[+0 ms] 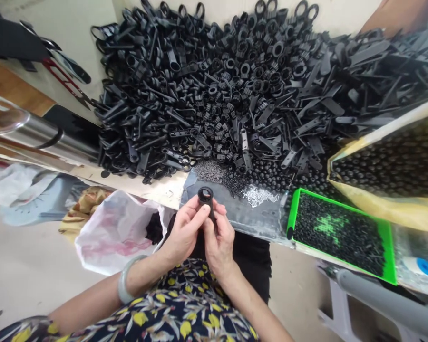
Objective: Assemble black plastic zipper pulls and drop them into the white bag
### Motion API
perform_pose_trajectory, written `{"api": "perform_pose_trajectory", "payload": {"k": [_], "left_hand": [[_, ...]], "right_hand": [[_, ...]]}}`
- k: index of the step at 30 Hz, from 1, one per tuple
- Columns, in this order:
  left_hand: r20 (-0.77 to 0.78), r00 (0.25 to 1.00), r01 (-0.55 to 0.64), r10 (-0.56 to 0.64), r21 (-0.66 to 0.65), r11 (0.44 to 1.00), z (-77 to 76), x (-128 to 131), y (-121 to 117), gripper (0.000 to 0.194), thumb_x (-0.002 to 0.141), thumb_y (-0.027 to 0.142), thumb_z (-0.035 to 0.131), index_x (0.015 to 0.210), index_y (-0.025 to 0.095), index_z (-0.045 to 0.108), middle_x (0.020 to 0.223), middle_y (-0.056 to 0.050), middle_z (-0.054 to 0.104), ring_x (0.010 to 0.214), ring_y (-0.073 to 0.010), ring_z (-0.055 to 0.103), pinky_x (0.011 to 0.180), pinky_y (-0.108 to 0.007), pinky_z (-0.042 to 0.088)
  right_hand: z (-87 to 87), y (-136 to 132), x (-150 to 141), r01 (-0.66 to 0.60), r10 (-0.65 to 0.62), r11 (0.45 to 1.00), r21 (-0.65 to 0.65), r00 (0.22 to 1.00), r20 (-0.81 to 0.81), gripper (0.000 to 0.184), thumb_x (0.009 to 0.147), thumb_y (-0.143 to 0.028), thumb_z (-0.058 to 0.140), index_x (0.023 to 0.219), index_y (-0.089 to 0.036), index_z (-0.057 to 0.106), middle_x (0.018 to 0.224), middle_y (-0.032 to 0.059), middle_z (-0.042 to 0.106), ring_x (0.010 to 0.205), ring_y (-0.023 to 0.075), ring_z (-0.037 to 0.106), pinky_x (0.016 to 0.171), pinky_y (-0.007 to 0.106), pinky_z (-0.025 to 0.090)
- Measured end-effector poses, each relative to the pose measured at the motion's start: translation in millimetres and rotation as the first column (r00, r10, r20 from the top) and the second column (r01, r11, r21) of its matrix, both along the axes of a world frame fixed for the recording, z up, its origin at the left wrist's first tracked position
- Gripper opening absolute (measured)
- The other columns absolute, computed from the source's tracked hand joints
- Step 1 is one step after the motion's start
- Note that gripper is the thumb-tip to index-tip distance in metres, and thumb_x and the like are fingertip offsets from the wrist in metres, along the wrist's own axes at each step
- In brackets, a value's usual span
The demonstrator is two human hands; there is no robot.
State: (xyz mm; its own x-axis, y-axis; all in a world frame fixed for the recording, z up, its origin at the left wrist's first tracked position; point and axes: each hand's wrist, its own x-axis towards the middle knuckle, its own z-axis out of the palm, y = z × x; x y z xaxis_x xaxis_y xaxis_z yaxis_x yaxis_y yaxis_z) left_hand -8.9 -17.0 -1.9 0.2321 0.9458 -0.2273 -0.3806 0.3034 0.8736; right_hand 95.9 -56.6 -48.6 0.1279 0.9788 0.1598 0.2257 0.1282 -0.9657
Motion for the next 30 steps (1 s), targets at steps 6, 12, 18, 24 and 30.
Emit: {"api": "perform_pose_trajectory", "payload": {"k": [6, 12, 18, 24, 30], "left_hand": [[-0.260, 0.944, 0.241, -0.206, 0.110, 0.964, 5.3, -20.1, 17.4, 0.024, 0.103, 0.038, 0.059, 0.112, 0.017, 0.066, 0.102, -0.007, 0.072, 0.093, -0.0169, 0.068, 0.081, -0.026, 0.055], [-0.470, 0.790, 0.514, -0.393, 0.159, 0.843, 16.9, -27.5, 9.1, 0.022, 0.107, 0.031, 0.048, 0.119, 0.017, 0.061, 0.092, -0.004, 0.066, 0.074, -0.0116, 0.060, 0.067, -0.023, 0.050], [-0.539, 0.685, 0.663, -0.491, 0.181, 0.726, 25.1, -40.9, 11.9, 0.022, 0.107, 0.025, 0.045, 0.123, 0.017, 0.058, 0.095, -0.004, 0.070, 0.076, -0.0129, 0.063, 0.073, -0.026, 0.052], [-0.660, 0.671, 0.589, -0.339, 0.196, 0.784, 21.7, -40.8, -4.9, 0.023, 0.106, 0.022, 0.045, 0.123, 0.016, 0.059, 0.094, -0.005, 0.068, 0.078, -0.0141, 0.062, 0.073, -0.027, 0.049], [-0.587, 0.749, 0.476, -0.307, 0.154, 0.866, 9.9, -41.6, -8.8, 0.025, 0.107, 0.026, 0.049, 0.129, 0.019, 0.060, 0.085, -0.001, 0.065, 0.072, -0.0119, 0.059, 0.067, -0.024, 0.048]], "right_hand": [[23.0, 12.0, 49.9, -0.035, 0.043, 0.997, -0.070, 0.992, 0.116, 0.018, 0.097, -0.035, 0.070, 0.113, -0.029, 0.075, 0.136, 0.0077, 0.068, 0.130, 0.0267, 0.063, 0.114, 0.047, 0.049], [49.1, 24.2, 49.4, -0.371, 0.229, 0.880, -0.296, 0.878, -0.420, 0.041, 0.091, -0.036, 0.077, 0.130, -0.031, 0.063, 0.117, 0.0037, 0.071, 0.085, 0.0157, 0.070, 0.074, 0.029, 0.061], [52.9, 20.3, 45.8, -0.487, 0.301, 0.810, -0.327, 0.824, -0.481, 0.040, 0.094, -0.034, 0.074, 0.133, -0.032, 0.066, 0.093, -0.0014, 0.069, 0.067, 0.0113, 0.064, 0.064, 0.025, 0.057], [56.7, 15.8, 37.4, -0.427, 0.281, 0.850, -0.308, 0.862, -0.421, 0.035, 0.095, -0.036, 0.073, 0.129, -0.030, 0.070, 0.107, 0.0017, 0.074, 0.081, 0.0150, 0.069, 0.071, 0.027, 0.060], [44.9, 23.2, 27.2, -0.422, 0.265, 0.859, -0.289, 0.850, -0.455, 0.034, 0.096, -0.041, 0.071, 0.127, -0.029, 0.071, 0.101, 0.0004, 0.073, 0.069, 0.0125, 0.065, 0.065, 0.027, 0.060]]}}
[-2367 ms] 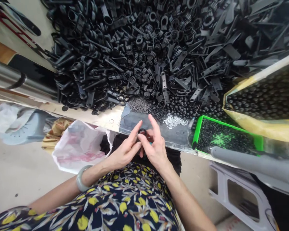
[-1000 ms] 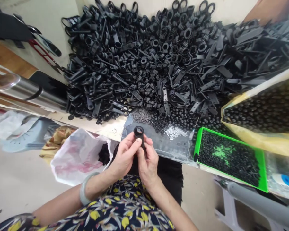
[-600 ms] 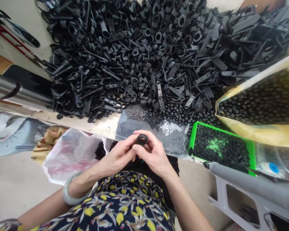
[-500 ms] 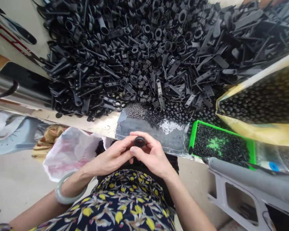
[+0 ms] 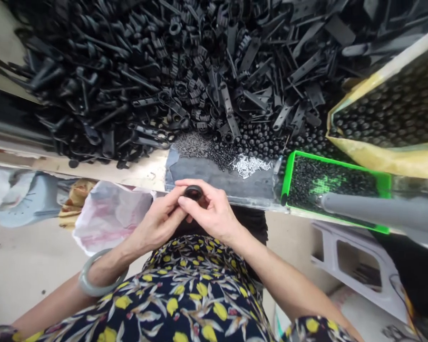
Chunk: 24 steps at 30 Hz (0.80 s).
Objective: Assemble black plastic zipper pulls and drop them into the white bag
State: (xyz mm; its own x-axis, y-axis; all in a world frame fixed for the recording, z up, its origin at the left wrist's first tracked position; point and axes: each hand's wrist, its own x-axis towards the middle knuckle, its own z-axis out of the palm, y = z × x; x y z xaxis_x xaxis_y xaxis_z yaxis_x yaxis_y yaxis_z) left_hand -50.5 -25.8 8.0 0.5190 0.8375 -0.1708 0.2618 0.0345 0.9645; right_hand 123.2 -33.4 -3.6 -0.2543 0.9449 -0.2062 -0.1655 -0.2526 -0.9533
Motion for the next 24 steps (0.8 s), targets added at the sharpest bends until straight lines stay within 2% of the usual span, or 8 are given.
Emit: {"api": "perform_pose_trajectory", "payload": {"k": [3, 6, 7, 9, 14, 18, 21, 24], "left_hand": [[0.211, 0.975, -0.029, 0.069, -0.186, 0.982, -5.4, 5.0, 4.8, 0.026, 0.105, 0.032, 0.056, 0.130, 0.023, 0.058, 0.093, -0.002, 0.068, 0.075, -0.0129, 0.063, 0.065, -0.023, 0.051], [0.431, 0.867, -0.059, 0.249, -0.407, 0.911, -9.3, 13.2, 10.9, 0.025, 0.104, 0.036, 0.059, 0.127, 0.027, 0.056, 0.106, -0.004, 0.072, 0.082, -0.0150, 0.069, 0.069, -0.025, 0.057], [0.463, 0.830, -0.082, 0.311, -0.450, 0.889, -10.4, 15.7, 12.4, 0.023, 0.103, 0.037, 0.060, 0.124, 0.027, 0.056, 0.109, -0.004, 0.074, 0.087, -0.0162, 0.071, 0.075, -0.028, 0.058], [0.477, 0.784, -0.143, 0.397, -0.483, 0.864, -13.4, 19.1, 13.9, 0.022, 0.102, 0.039, 0.062, 0.119, 0.024, 0.060, 0.117, -0.007, 0.075, 0.100, -0.0189, 0.072, 0.088, -0.032, 0.058], [0.362, 0.837, -0.300, 0.411, -0.324, 0.897, -27.2, 19.1, 12.6, 0.030, 0.097, 0.040, 0.069, 0.120, 0.021, 0.069, 0.153, -0.012, 0.057, 0.122, -0.0215, 0.063, 0.105, -0.035, 0.052], [0.330, 0.863, -0.327, 0.383, -0.213, 0.921, -35.1, 7.4, 14.3, 0.029, 0.095, 0.035, 0.070, 0.120, 0.021, 0.068, 0.150, -0.012, 0.059, 0.123, -0.0227, 0.062, 0.103, -0.035, 0.052], [0.354, 0.883, -0.274, 0.308, -0.144, 0.951, -34.9, -8.4, 18.0, 0.037, 0.095, 0.032, 0.065, 0.130, 0.021, 0.062, 0.145, -0.014, 0.062, 0.132, -0.0279, 0.059, 0.106, -0.041, 0.052], [0.167, 0.951, -0.288, 0.261, 0.166, 0.943, -37.0, -15.3, 21.9, 0.033, 0.098, 0.030, 0.061, 0.130, 0.022, 0.062, 0.144, -0.013, 0.062, 0.137, -0.0290, 0.055, 0.112, -0.047, 0.047]], "right_hand": [[-7.7, 1.3, 3.2, -0.060, 0.060, 0.998, 0.013, 0.998, -0.037, 0.050, 0.096, -0.046, 0.071, 0.143, -0.036, 0.060, 0.110, 0.0011, 0.072, 0.072, 0.0143, 0.068, 0.070, 0.032, 0.062], [-16.7, -1.2, 7.2, 0.025, -0.021, 0.999, 0.028, 0.993, -0.113, 0.068, 0.096, -0.057, 0.067, 0.157, -0.042, 0.041, 0.150, 0.0046, 0.057, 0.119, 0.0244, 0.068, 0.102, 0.045, 0.059], [-20.0, -3.0, 7.9, 0.087, -0.084, 0.996, 0.017, 0.989, -0.120, 0.066, 0.098, -0.059, 0.064, 0.158, -0.042, 0.040, 0.158, 0.0046, 0.051, 0.133, 0.0261, 0.061, 0.112, 0.047, 0.054], [-26.1, -7.7, 7.7, 0.171, -0.174, 0.984, -0.047, 0.980, -0.094, 0.053, 0.102, -0.058, 0.056, 0.151, -0.039, 0.049, 0.158, 0.0055, 0.051, 0.141, 0.0262, 0.055, 0.115, 0.048, 0.051], [-31.4, -14.2, 0.1, 0.101, -0.120, 0.977, -0.186, 0.988, -0.092, 0.036, 0.098, -0.054, 0.064, 0.116, -0.025, 0.072, 0.123, 0.0068, 0.071, 0.109, 0.0210, 0.069, 0.088, 0.035, 0.063], [-28.4, -10.7, 3.9, 0.137, -0.149, 0.972, -0.193, 0.988, -0.046, 0.034, 0.091, -0.054, 0.074, 0.097, -0.021, 0.071, 0.088, 0.0015, 0.070, 0.077, 0.0156, 0.067, 0.070, 0.029, 0.061], [-32.6, -5.7, 20.5, 0.160, -0.182, 0.982, 0.101, 0.941, 0.284, 0.026, 0.093, -0.047, 0.074, 0.101, -0.022, 0.072, 0.089, 0.0023, 0.069, 0.077, 0.0166, 0.065, 0.074, 0.032, 0.058], [-44.8, 1.8, 36.9, -0.078, -0.263, 0.889, 0.451, 0.720, 0.642, 0.024, 0.100, -0.037, 0.067, 0.119, -0.024, 0.073, 0.106, 0.0088, 0.071, 0.098, 0.0237, 0.064, 0.092, 0.040, 0.055]]}}
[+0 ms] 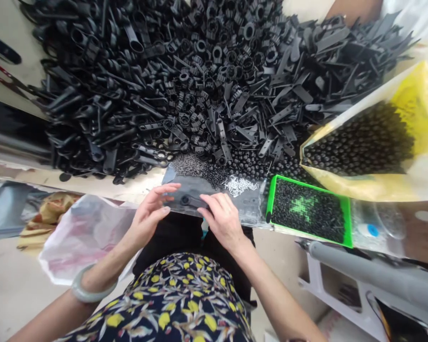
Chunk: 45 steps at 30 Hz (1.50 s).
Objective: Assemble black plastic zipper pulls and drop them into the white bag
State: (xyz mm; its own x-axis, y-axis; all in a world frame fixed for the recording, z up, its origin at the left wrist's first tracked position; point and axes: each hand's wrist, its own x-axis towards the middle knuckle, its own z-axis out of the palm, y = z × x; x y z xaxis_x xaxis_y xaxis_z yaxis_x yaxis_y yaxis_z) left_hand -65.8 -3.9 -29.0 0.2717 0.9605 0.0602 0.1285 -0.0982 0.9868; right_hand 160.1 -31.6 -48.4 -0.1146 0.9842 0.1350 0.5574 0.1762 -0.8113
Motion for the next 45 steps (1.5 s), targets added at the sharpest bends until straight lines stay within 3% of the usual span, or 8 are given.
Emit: {"api": "perform_pose_trajectory", "payload": {"k": [3, 6, 15, 20, 27, 33, 38, 45], "left_hand": [[-0.348, 0.937, 0.109, 0.013, 0.330, 0.938, -11.2, 11.8, 3.9, 0.027, 0.100, 0.022, 0.062, 0.127, 0.023, 0.066, 0.138, -0.010, 0.067, 0.135, -0.0271, 0.055, 0.117, -0.050, 0.042], [-0.488, 0.872, 0.279, -0.015, 0.471, 0.837, -27.9, 30.4, 8.9, 0.033, 0.102, 0.014, 0.056, 0.133, 0.021, 0.064, 0.134, -0.011, 0.070, 0.132, -0.0267, 0.057, 0.114, -0.049, 0.046], [-0.541, 0.840, 0.291, 0.053, 0.530, 0.796, -31.8, 45.9, 21.3, 0.024, 0.098, 0.017, 0.062, 0.120, 0.022, 0.071, 0.126, -0.010, 0.073, 0.126, -0.0303, 0.058, 0.112, -0.053, 0.043], [-0.577, 0.814, 0.291, 0.070, 0.508, 0.811, -24.1, 57.8, 21.4, 0.023, 0.099, 0.023, 0.063, 0.120, 0.022, 0.072, 0.123, -0.010, 0.073, 0.121, -0.0300, 0.059, 0.104, -0.049, 0.045], [-0.511, 0.836, 0.120, 0.203, 0.530, 0.840, -22.0, 42.3, 24.0, 0.016, 0.098, 0.020, 0.064, 0.112, 0.021, 0.072, 0.112, -0.008, 0.075, 0.113, -0.0273, 0.060, 0.100, -0.046, 0.046], [-0.427, 0.897, 0.131, 0.115, 0.505, 0.853, -22.4, 53.5, 7.9, 0.027, 0.099, 0.017, 0.061, 0.125, 0.020, 0.068, 0.113, -0.009, 0.074, 0.114, -0.0266, 0.060, 0.102, -0.046, 0.051], [-0.428, 0.901, 0.155, 0.067, 0.464, 0.872, -38.6, 65.2, 5.8, 0.021, 0.101, 0.017, 0.058, 0.117, 0.019, 0.071, 0.110, -0.010, 0.075, 0.110, -0.0260, 0.060, 0.097, -0.045, 0.053], [-0.374, 0.924, 0.131, 0.073, 0.491, 0.861, -46.4, 63.9, 10.3, 0.015, 0.101, 0.016, 0.059, 0.109, 0.018, 0.072, 0.108, -0.009, 0.075, 0.103, -0.0233, 0.061, 0.095, -0.041, 0.053]], "right_hand": [[-10.6, 8.0, 6.3, -0.097, 0.063, 0.987, 0.125, 0.965, 0.255, 0.024, 0.105, -0.032, 0.057, 0.120, -0.020, 0.073, 0.106, 0.0117, 0.070, 0.102, 0.0253, 0.061, 0.093, 0.041, 0.054], [-8.0, 10.0, 11.0, -0.131, 0.095, 0.985, 0.111, 0.953, 0.286, 0.026, 0.105, -0.032, 0.058, 0.123, -0.019, 0.071, 0.110, 0.0114, 0.069, 0.104, 0.0242, 0.061, 0.094, 0.039, 0.055], [32.6, 5.9, 55.1, 0.168, -0.178, 0.983, 0.071, 0.968, 0.175, 0.023, 0.107, -0.029, 0.054, 0.122, -0.024, 0.070, 0.103, 0.0053, 0.071, 0.092, 0.0191, 0.068, 0.087, 0.034, 0.055], [33.9, 57.0, 37.8, 0.099, -0.145, 0.980, 0.174, 0.950, 0.275, 0.025, 0.108, -0.030, 0.050, 0.119, -0.024, 0.071, 0.104, 0.0067, 0.069, 0.089, 0.0201, 0.065, 0.084, 0.034, 0.053], [29.6, 101.5, 9.2, -0.059, -0.084, 0.982, 0.180, 0.716, 0.693, 0.019, 0.102, -0.027, 0.058, 0.108, -0.019, 0.074, 0.099, 0.0132, 0.066, 0.097, 0.0299, 0.061, 0.079, 0.041, 0.051], [36.0, 54.2, 32.6, 0.009, -0.019, 0.999, 0.051, 0.978, 0.207, 0.024, 0.105, -0.031, 0.055, 0.124, -0.025, 0.068, 0.118, 0.0062, 0.073, 0.094, 0.0202, 0.071, 0.090, 0.036, 0.059], [29.1, 6.2, 41.2, 0.021, -0.010, 0.994, -0.107, 0.995, 0.100, 0.023, 0.103, -0.035, 0.060, 0.121, -0.026, 0.071, 0.108, 0.0060, 0.074, 0.087, 0.0198, 0.072, 0.084, 0.036, 0.061], [16.5, 8.7, 23.4, 0.045, -0.037, 0.997, -0.062, 0.992, 0.121, 0.025, 0.101, -0.039, 0.065, 0.120, -0.023, 0.070, 0.094, 0.0039, 0.072, 0.079, 0.0176, 0.069, 0.078, 0.033, 0.058]]}}
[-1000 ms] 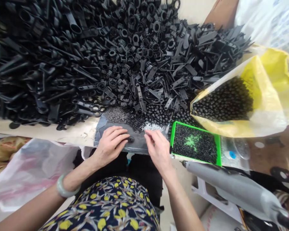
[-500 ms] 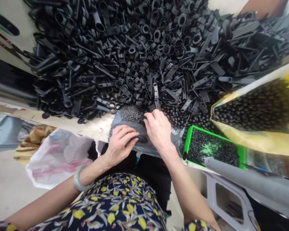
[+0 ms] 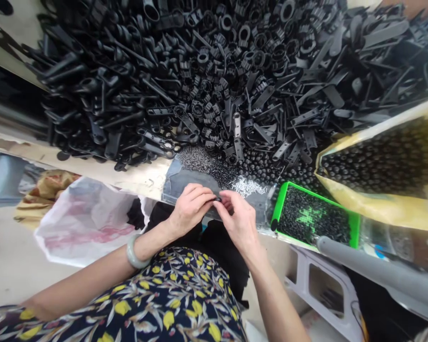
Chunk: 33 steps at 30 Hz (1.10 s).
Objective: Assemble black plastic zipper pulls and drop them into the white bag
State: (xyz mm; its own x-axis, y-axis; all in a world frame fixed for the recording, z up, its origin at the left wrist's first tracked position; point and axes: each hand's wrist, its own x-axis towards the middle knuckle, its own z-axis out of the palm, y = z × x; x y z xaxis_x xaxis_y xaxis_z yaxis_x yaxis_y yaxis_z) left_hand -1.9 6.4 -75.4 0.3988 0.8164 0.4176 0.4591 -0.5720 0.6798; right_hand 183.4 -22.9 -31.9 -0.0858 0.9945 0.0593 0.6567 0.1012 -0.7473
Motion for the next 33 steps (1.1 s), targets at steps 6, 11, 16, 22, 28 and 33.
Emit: {"api": "perform_pose_trajectory", "payload": {"k": [6, 11, 16, 22, 28, 33], "left_hand": [[-0.025, 1.000, -0.002, 0.003, 0.037, 0.999, 0.0, -0.4, 0.3, 0.015, 0.101, 0.014, 0.056, 0.107, 0.017, 0.070, 0.107, -0.008, 0.074, 0.101, -0.0228, 0.060, 0.095, -0.040, 0.053], [-0.012, 1.000, 0.006, -0.005, 0.089, 0.996, -2.7, 0.6, 1.8, 0.016, 0.099, 0.012, 0.058, 0.111, 0.013, 0.068, 0.107, -0.011, 0.074, 0.101, -0.0236, 0.060, 0.095, -0.040, 0.054], [0.036, 0.999, -0.014, 0.012, 0.052, 0.999, 0.5, -3.7, -1.8, 0.042, 0.096, 0.011, 0.058, 0.138, 0.015, 0.059, 0.111, -0.011, 0.074, 0.107, -0.0259, 0.062, 0.097, -0.044, 0.055], [0.117, 0.992, 0.049, -0.056, 0.064, 0.997, 4.8, -7.9, -6.6, 0.036, 0.095, 0.008, 0.062, 0.129, 0.019, 0.067, 0.115, -0.010, 0.077, 0.109, -0.0249, 0.068, 0.099, -0.043, 0.053], [0.128, 0.992, -0.015, 0.007, 0.063, 0.998, 6.5, -1.3, -4.3, 0.018, 0.095, 0.011, 0.068, 0.111, 0.018, 0.073, 0.100, -0.005, 0.081, 0.100, -0.0224, 0.072, 0.094, -0.039, 0.053], [0.131, 0.991, -0.023, 0.019, 0.032, 0.999, 9.8, -0.9, -5.1, 0.018, 0.095, 0.011, 0.065, 0.110, 0.019, 0.073, 0.101, -0.006, 0.081, 0.099, -0.0233, 0.072, 0.092, -0.040, 0.053]], "right_hand": [[6.0, 2.1, -4.4, -0.105, 0.093, 0.993, 0.059, 0.980, 0.177, 0.018, 0.105, -0.036, 0.060, 0.108, -0.023, 0.071, 0.095, 0.0050, 0.074, 0.083, 0.0190, 0.070, 0.079, 0.033, 0.054], [9.1, 0.1, -10.7, 0.002, 0.000, 1.000, -0.014, 0.991, 0.133, 0.016, 0.102, -0.037, 0.065, 0.102, -0.023, 0.072, 0.095, 0.0033, 0.077, 0.080, 0.0180, 0.072, 0.075, 0.031, 0.054], [7.2, -1.3, -19.5, 0.103, -0.101, 0.993, -0.048, 0.993, 0.059, 0.011, 0.100, -0.033, 0.069, 0.097, -0.023, 0.073, 0.093, 0.0008, 0.078, 0.079, 0.0168, 0.073, 0.074, 0.029, 0.055], [-3.3, -10.8, -24.5, 0.149, -0.149, 0.989, 0.016, 0.989, -0.017, 0.010, 0.101, -0.028, 0.066, 0.104, -0.023, 0.075, 0.095, 0.0004, 0.078, 0.085, 0.0158, 0.074, 0.080, 0.027, 0.056], [-12.2, -18.1, -22.3, 0.193, -0.189, 0.980, 0.053, 0.979, -0.070, 0.013, 0.100, -0.030, 0.068, 0.106, -0.022, 0.076, 0.097, 0.0019, 0.080, 0.084, 0.0159, 0.075, 0.080, 0.026, 0.058], [-7.2, -8.3, -20.8, 0.157, -0.157, 0.987, 0.018, 0.987, -0.039, 0.010, 0.099, -0.029, 0.069, 0.101, -0.023, 0.078, 0.095, 0.0006, 0.081, 0.084, 0.0163, 0.075, 0.080, 0.026, 0.056]]}}
